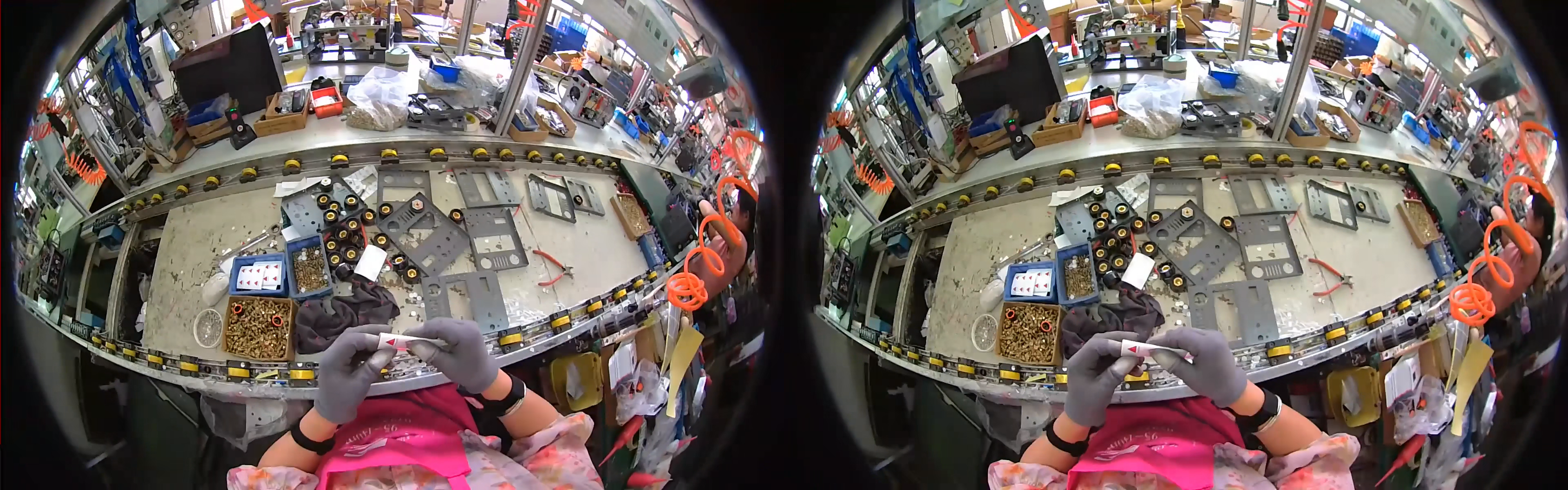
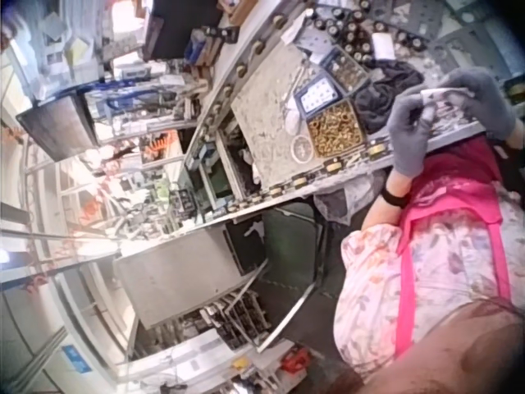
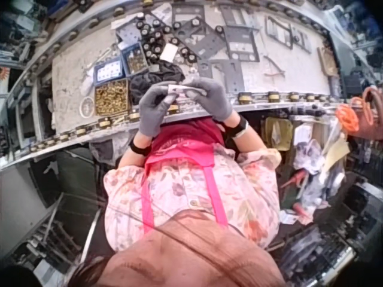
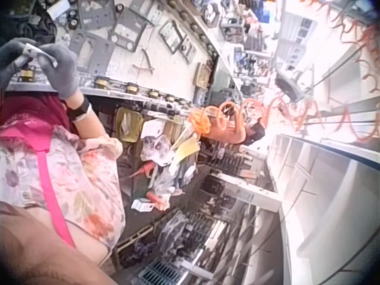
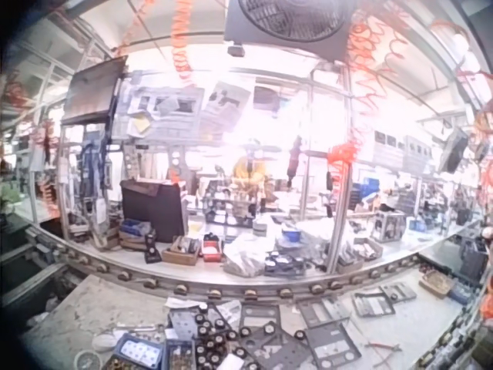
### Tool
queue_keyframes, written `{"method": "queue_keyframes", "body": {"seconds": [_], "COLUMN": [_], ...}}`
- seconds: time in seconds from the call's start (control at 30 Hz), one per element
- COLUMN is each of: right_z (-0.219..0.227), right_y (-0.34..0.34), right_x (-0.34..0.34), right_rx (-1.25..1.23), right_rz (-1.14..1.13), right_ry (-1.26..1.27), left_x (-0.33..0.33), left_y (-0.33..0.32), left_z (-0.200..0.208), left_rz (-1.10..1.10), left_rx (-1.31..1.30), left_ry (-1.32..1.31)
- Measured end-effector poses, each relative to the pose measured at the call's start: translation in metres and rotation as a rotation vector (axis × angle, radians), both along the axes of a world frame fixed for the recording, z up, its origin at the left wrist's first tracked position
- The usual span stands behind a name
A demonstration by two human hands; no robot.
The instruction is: Assemble components onto an electronic device chassis and apply labels.
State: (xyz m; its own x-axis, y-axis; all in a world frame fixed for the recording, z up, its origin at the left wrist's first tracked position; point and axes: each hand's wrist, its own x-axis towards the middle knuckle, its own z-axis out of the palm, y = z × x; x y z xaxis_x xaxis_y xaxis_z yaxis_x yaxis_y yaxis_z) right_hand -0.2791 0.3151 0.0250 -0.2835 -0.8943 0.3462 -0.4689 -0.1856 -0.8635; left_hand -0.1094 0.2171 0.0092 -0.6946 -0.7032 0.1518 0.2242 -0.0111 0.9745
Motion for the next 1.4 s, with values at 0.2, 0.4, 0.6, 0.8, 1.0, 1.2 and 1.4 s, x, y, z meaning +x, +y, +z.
{"method": "queue_keyframes", "body": {"seconds": [0.2, 0.4, 0.6, 0.8, 1.0, 1.2, 1.4], "right_z": [-0.003, -0.006, -0.011, -0.006, 0.023, 0.029, -0.004], "right_y": [0.005, 0.008, 0.009, 0.014, 0.016, 0.026, 0.024], "right_x": [-0.001, 0.000, 0.001, 0.004, 0.038, 0.033, 0.007], "right_rx": [0.023, -0.027, -0.223, -0.214, -0.137, -0.213, -0.113], "right_rz": [0.050, 0.027, -0.035, -0.124, 0.175, -0.174, -0.208], "right_ry": [0.032, 0.059, 0.340, 0.669, 0.316, 0.226, 0.305], "left_x": [0.001, 0.000, 0.002, -0.001, -0.013, -0.013, -0.012], "left_y": [-0.006, -0.006, -0.004, -0.006, -0.003, 0.002, 0.007], "left_z": [0.002, 0.003, -0.005, -0.021, -0.009, 0.007, 0.003], "left_rz": [-0.027, -0.008, 0.018, 0.033, -0.047, 0.014, -0.033], "left_rx": [-0.215, -0.439, -0.472, -0.240, -0.667, -0.604, -0.411], "left_ry": [-0.155, -0.126, -0.134, -0.221, -0.257, -0.223, -0.250]}}
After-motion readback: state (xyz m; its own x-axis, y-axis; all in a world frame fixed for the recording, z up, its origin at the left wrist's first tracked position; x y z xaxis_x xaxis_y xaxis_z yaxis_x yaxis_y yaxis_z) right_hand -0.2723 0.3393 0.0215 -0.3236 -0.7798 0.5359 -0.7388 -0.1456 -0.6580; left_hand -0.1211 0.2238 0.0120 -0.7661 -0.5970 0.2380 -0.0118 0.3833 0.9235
